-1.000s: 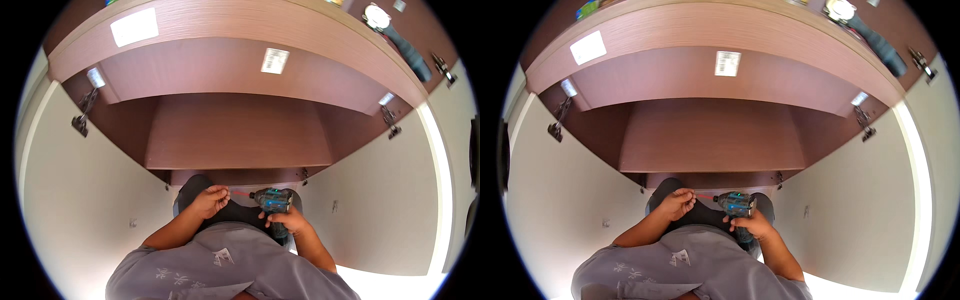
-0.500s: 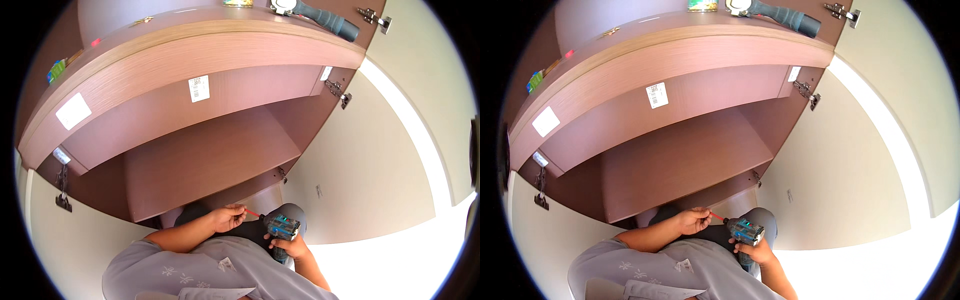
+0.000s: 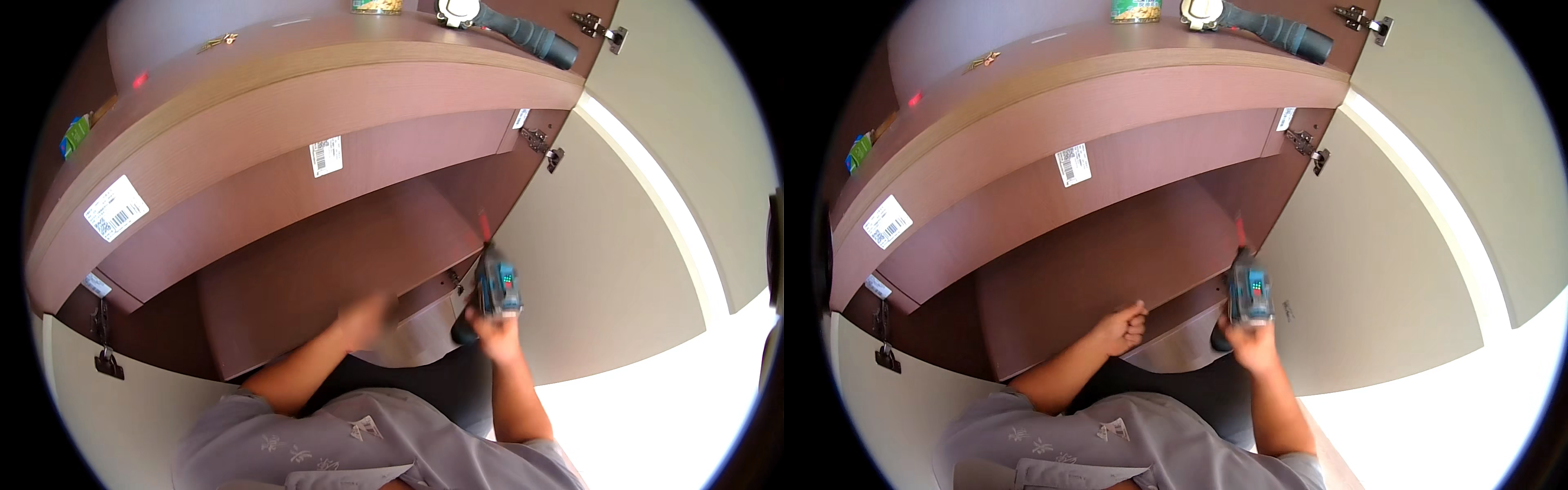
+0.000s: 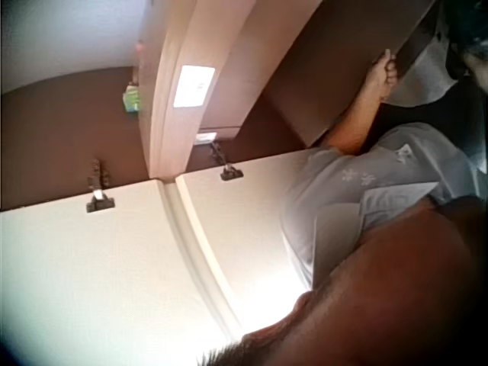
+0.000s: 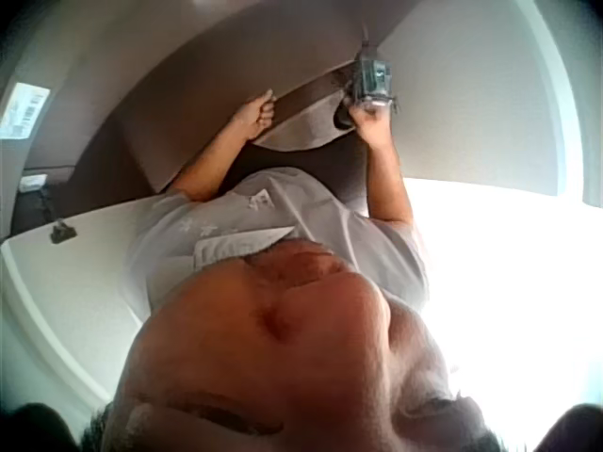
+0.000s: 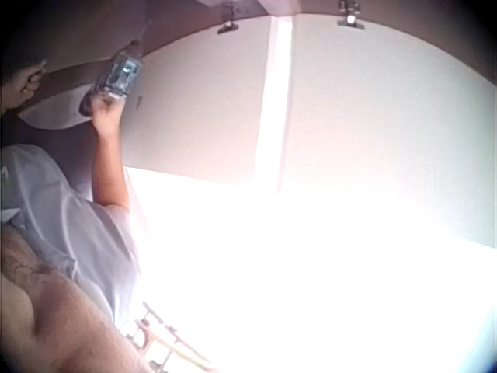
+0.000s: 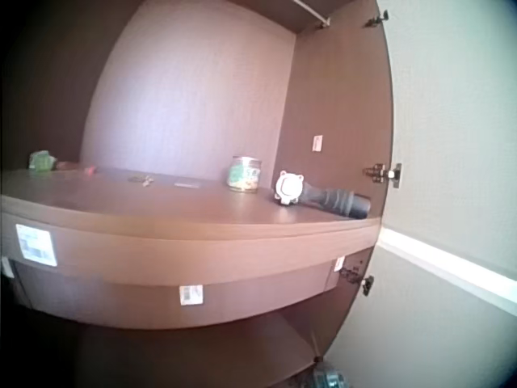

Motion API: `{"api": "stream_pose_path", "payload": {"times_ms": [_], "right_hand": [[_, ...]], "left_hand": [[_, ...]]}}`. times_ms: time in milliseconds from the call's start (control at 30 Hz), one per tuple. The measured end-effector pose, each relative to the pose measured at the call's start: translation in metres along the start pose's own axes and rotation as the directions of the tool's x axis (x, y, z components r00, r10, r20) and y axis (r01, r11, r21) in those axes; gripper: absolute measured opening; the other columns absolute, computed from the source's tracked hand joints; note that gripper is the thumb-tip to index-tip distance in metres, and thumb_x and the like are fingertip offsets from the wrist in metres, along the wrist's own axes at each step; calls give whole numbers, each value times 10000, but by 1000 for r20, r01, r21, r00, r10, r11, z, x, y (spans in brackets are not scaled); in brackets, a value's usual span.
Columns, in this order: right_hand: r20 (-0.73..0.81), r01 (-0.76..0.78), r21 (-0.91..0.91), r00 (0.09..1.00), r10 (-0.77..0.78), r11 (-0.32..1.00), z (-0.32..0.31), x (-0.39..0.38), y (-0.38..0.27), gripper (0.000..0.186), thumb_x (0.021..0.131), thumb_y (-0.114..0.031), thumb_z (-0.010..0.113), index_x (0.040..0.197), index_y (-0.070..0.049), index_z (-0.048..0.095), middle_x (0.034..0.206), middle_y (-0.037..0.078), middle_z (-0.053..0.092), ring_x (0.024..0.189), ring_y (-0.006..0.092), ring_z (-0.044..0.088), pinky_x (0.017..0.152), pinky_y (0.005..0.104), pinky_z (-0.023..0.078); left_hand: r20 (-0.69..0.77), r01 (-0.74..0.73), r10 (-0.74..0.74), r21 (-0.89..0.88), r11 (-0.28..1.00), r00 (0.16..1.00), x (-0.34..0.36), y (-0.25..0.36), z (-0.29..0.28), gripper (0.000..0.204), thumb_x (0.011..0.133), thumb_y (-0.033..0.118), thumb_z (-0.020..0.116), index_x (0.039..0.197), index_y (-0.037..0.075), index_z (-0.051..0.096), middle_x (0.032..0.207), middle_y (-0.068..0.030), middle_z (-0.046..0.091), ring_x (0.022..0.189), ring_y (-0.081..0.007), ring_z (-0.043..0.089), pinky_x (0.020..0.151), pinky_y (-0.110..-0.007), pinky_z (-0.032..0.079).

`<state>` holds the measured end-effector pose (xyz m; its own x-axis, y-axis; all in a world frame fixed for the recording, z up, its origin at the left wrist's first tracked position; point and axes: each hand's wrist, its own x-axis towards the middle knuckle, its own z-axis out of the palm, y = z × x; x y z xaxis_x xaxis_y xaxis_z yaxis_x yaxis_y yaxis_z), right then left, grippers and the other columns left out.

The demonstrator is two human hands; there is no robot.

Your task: The person uses a power drill to drive screws into hinges on cabinet doors and the cabinet frame, then carries a ladder and uses a measuring tape to measure a wooden surface.

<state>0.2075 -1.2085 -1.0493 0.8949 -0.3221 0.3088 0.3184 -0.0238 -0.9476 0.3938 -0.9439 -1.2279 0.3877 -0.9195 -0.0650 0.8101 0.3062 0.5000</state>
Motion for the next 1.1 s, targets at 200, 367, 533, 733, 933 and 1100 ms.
{"api": "stream_pose_path", "payload": {"times_ms": [200, 367, 533, 733, 933, 1100], "right_hand": [[-104, 155, -854, 884, -456, 496, -13, 114, -43, 756, 771, -42, 748, 1452, 8, 421, 1221, 213, 592, 1098, 382, 626, 942, 447, 523], [-183, 22, -902, 886, -427, 432, -20, 156, -46, 893, 735, -96, 752, 1518, 20, 338, 1251, 251, 552, 1109, 454, 611, 950, 495, 527], [-262, -55, -893, 871, -416, 446, -29, 172, -39, 865, 745, -127, 764, 1502, 31, 377, 1262, 242, 559, 1109, 431, 622, 949, 469, 533], [-290, -102, -902, 863, -413, 420, -34, 180, -38, 858, 757, -151, 759, 1504, 28, 379, 1277, 245, 561, 1108, 437, 625, 942, 477, 537], [-298, -117, -901, 866, -401, 418, -29, 181, -46, 875, 776, -208, 789, 1509, 24, 372, 1280, 247, 571, 1090, 445, 637, 930, 479, 542], [-355, -233, -894, 889, -289, 383, -13, 180, -67, 951, 763, -366, 847, 1495, 30, 385, 1313, 242, 567, 1106, 426, 646, 937, 480, 548]], "left_hand": [[-195, 72, 796, 979, 188, 573, -31, 34, -9, 309, 971, 284, 677, 789, 39, 631, 628, 15, 515, 593, -65, 470, 555, -287, 425], [-171, 80, 780, 985, 154, 602, -42, 34, -12, 284, 959, 237, 692, 789, 17, 636, 625, -2, 530, 627, -72, 487, 575, -297, 434], [-128, 90, 793, 992, 92, 595, -44, 28, -1, 263, 955, 214, 695, 791, 17, 635, 630, -18, 545, 615, -83, 493, 583, -296, 444], [-117, 69, 791, 993, 94, 600, -45, 30, 2, 256, 953, 213, 695, 803, 14, 638, 653, -39, 575, 625, -91, 517, 589, -300, 453], [-115, 90, 789, 993, 77, 603, -45, 29, -4, 257, 957, 225, 688, 820, 12, 645, 652, -53, 572, 626, -98, 520, 589, -311, 453], [-200, 175, 740, 978, 113, 643, -33, 37, 22, 266, 963, 247, 684, 852, 6, 662, 675, -69, 590, 645, -118, 538, 612, -335, 464]]}}
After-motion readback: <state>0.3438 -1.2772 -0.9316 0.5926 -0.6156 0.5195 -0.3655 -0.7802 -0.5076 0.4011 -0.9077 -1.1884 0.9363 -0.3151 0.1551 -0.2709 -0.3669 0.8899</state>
